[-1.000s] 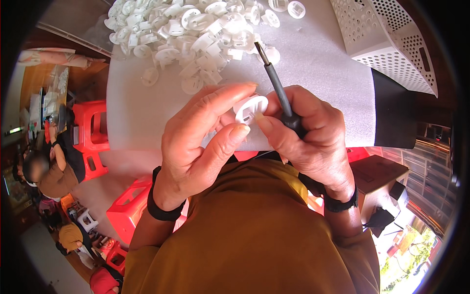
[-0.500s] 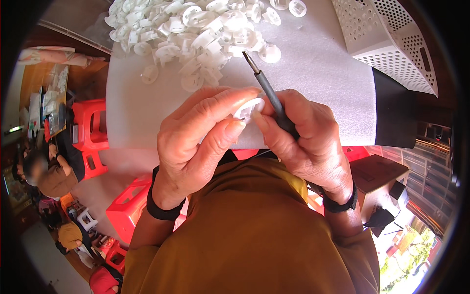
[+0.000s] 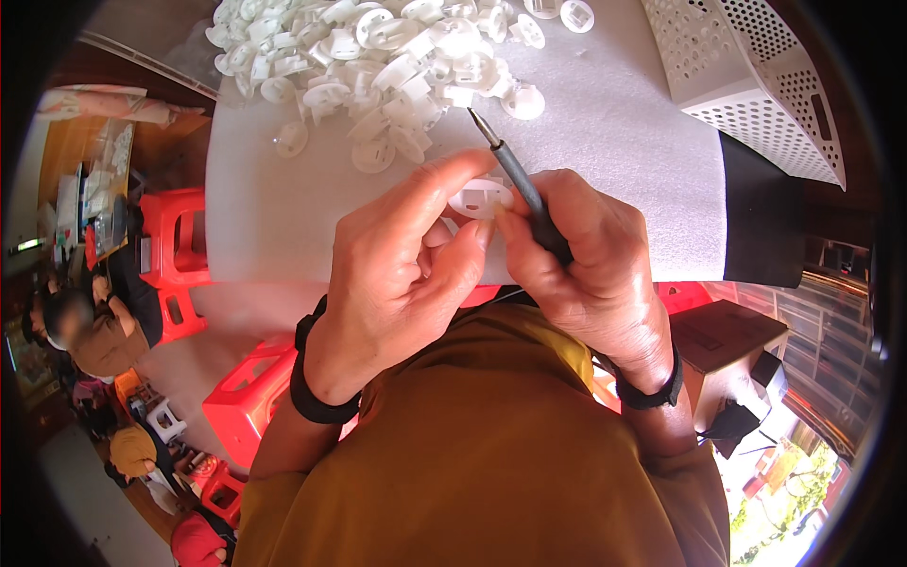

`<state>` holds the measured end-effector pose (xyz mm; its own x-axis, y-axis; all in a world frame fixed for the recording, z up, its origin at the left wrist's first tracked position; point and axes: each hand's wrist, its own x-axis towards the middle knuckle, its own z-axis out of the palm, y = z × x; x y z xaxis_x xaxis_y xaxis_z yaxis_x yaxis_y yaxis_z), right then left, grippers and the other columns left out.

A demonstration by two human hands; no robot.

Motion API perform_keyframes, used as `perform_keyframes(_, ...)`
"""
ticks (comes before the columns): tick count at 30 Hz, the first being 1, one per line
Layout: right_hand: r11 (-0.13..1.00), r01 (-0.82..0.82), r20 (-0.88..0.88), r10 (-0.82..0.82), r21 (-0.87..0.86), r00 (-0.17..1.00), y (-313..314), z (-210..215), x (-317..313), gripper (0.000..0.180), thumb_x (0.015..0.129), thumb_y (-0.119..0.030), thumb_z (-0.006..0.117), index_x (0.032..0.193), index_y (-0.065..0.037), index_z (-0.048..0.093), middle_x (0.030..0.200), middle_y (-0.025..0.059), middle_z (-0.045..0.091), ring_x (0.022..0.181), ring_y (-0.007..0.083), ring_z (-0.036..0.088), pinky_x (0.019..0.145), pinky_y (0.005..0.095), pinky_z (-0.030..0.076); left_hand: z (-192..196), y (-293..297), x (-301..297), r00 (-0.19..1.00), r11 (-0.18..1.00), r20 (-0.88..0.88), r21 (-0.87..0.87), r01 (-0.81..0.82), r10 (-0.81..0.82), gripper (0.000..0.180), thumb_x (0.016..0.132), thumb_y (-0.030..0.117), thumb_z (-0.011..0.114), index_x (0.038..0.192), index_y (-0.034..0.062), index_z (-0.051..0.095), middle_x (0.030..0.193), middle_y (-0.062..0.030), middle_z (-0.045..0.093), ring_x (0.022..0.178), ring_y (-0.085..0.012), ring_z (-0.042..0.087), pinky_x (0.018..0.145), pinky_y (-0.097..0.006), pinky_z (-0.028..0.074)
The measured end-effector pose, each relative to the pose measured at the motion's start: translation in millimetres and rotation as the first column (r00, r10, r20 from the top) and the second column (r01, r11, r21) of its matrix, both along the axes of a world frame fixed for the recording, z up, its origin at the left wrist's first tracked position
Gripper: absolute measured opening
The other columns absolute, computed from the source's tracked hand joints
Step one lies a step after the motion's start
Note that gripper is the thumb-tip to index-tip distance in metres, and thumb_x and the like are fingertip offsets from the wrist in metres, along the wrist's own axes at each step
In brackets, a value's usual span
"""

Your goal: The recorder is using a screwdriver to clean flash or debris from small white plastic shoe components.

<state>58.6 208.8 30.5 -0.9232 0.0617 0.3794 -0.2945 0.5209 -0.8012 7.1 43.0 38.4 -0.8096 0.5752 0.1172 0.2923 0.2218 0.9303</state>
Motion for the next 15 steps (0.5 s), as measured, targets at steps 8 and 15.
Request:
perform_keyframes(8, 0.997, 0.008, 0.000, -0.008, 0.074, 1.000, -2.3, -0.5, 1.2, 0.012, 0.080, 0.000, 0.066, 0.085, -0.003, 0.056, 0.063, 0.0066, 0.054, 0.052, 0.0215, 0.054, 0.052, 0.0298, 0.044, -4.9, 4.5, -3.9, 0.986, 0.998, -0.155, -0.007, -0.066, 0.064, 0.031, 0.080, -0.007, 0.054, 0.111, -0.0043, 0.058, 0.076, -0.0133, 0.064, 0.063, -0.0175, 0.064, 0.059, -0.027, 0.050)
perform_keyframes(15, 0.997, 0.010, 0.012, -0.011, 0.074, 1.000, -4.6, 0.1, 0.8, 0.012, 0.080, 0.000, 0.066, 0.087, -0.003, 0.056, 0.063, 0.0068, 0.054, 0.052, 0.0218, 0.054, 0.052, 0.0300, 0.044, -6.4, 2.8, -3.9, 0.985, 0.998, -0.158, 0.021, -0.062, 0.065, 0.031, 0.081, -0.008, 0.053, 0.111, -0.0053, 0.058, 0.075, -0.0134, 0.065, 0.065, -0.0186, 0.067, 0.060, -0.028, 0.052)
